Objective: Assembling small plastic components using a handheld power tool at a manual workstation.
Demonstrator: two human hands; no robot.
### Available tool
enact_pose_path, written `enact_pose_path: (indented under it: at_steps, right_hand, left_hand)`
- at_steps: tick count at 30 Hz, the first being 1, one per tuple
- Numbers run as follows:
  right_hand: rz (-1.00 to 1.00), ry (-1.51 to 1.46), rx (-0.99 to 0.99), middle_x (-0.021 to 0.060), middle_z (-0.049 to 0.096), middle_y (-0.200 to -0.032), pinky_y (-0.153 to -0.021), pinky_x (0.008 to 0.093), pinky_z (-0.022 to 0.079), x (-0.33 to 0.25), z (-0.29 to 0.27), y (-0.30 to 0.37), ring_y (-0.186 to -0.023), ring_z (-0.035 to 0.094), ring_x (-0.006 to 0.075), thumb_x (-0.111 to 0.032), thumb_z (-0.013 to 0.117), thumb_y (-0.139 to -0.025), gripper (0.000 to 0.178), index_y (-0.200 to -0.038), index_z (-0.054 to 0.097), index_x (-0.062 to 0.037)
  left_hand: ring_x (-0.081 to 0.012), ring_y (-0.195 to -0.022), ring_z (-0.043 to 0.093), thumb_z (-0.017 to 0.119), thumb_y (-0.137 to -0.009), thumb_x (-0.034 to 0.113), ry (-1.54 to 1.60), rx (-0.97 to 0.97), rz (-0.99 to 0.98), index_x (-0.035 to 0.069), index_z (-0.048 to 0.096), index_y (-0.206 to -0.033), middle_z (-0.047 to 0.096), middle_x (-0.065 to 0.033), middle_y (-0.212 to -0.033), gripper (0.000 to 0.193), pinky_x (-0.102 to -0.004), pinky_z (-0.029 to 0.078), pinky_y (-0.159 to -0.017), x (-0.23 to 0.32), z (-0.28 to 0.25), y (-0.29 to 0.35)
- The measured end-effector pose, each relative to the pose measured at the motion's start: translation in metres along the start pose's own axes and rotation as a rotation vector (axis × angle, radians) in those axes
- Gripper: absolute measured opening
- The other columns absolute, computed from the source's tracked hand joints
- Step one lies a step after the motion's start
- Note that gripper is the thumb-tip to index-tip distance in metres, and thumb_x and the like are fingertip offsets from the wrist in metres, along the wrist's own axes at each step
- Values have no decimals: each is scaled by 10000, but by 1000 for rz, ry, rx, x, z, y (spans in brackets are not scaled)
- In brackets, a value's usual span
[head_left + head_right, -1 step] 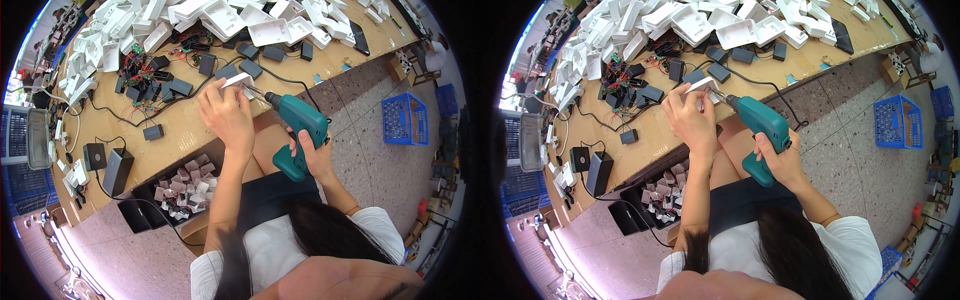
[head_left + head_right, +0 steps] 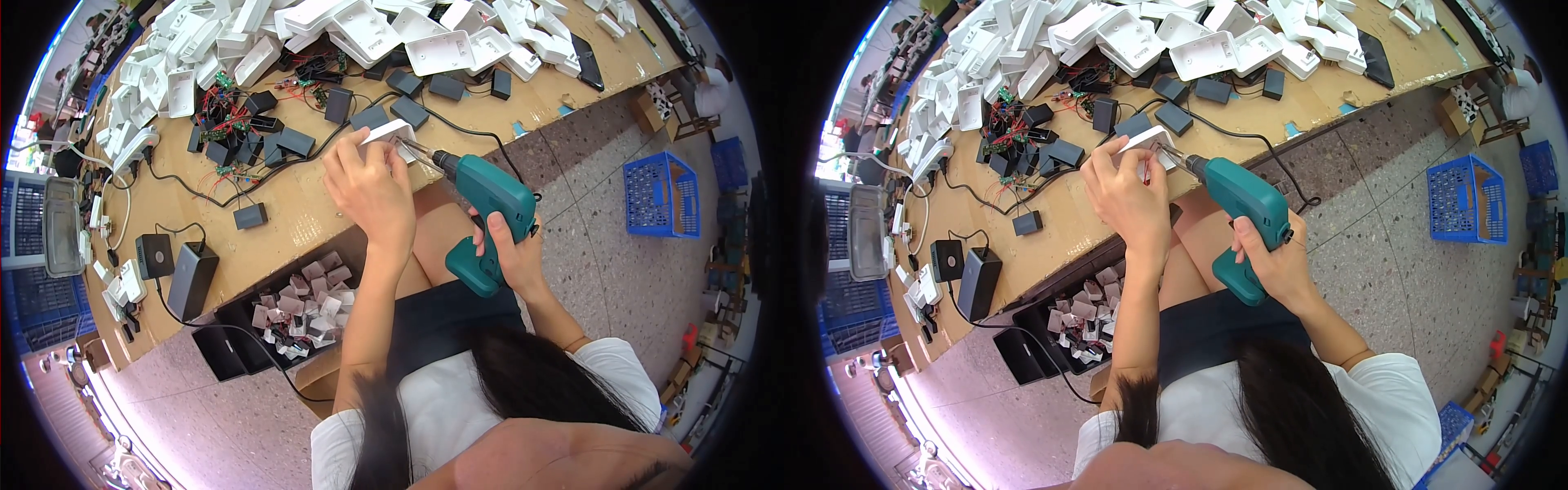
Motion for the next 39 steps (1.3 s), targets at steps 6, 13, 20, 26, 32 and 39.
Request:
enact_pose_path:
  at_steps: [6, 13, 20, 26, 32, 39]
  right_hand:
    - [-5, -11, 15, 93, 682, -891, -575, 269, 502, -2, 1, 0, -631, 602, 111, -266, 597, -1035, 341, -1093, 640, 67]
    - [15, 5, 1, 93, 688, -917, -575, 267, 506, 0, -2, 2, -633, 611, 111, -263, 608, -1029, 335, -1089, 647, 65]
    - [15, -7, 27, 98, 693, -949, -571, 266, 511, 1, -2, 5, -643, 620, 115, -264, 612, -1027, 338, -1092, 647, 66]
    - [21, 15, 30, 98, 692, -948, -568, 262, 510, -1, -1, 7, -646, 620, 111, -220, 615, -1022, 294, -1081, 650, 66]
    - [40, 16, 23, 82, 687, -906, -569, 255, 509, -3, -2, 7, -642, 617, 102, -194, 627, -1015, 257, -1046, 656, 59]
    - [55, 48, 48, 63, 667, -790, -580, 249, 504, -4, -2, 7, -629, 613, 102, -177, 632, -1014, 223, -993, 660, 43]
  left_hand:
    - [-274, -1139, 547, 770, -741, 78, -31, -59, 2, 56, 722, -807, 621, -50, -1167, 84, -421, 454, -916, 1, 1, -3]
    - [-293, -1159, 553, 739, -781, 59, 43, -181, -62, 47, 726, -822, 596, -64, -1164, 44, -429, 565, -734, -1, 2, -9]
    - [-283, -1181, 552, 733, -798, 63, 51, -204, -73, 42, 730, -838, 582, -61, -1177, 46, -430, 569, -705, 0, 0, -7]
    - [-290, -1191, 550, 729, -798, 58, 57, -211, -67, 34, 728, -848, 578, -68, -1182, 56, -433, 569, -712, 0, -2, -6]
    - [-291, -1200, 545, 719, -800, 53, 55, -212, -77, 21, 719, -845, 574, -71, -1192, 55, -438, 569, -716, 0, -2, -6]
    - [-290, -1213, 537, 712, -809, 54, 52, -223, -91, 14, 715, -854, 571, -74, -1204, 60, -442, 571, -722, 0, 0, -5]
Point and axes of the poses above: each hand's wrist, its own y-axis away from the middle knuckle, its own z-axis out of the palm, x = y × z, the point moved 8 cm from there along -y, towards the middle knuckle
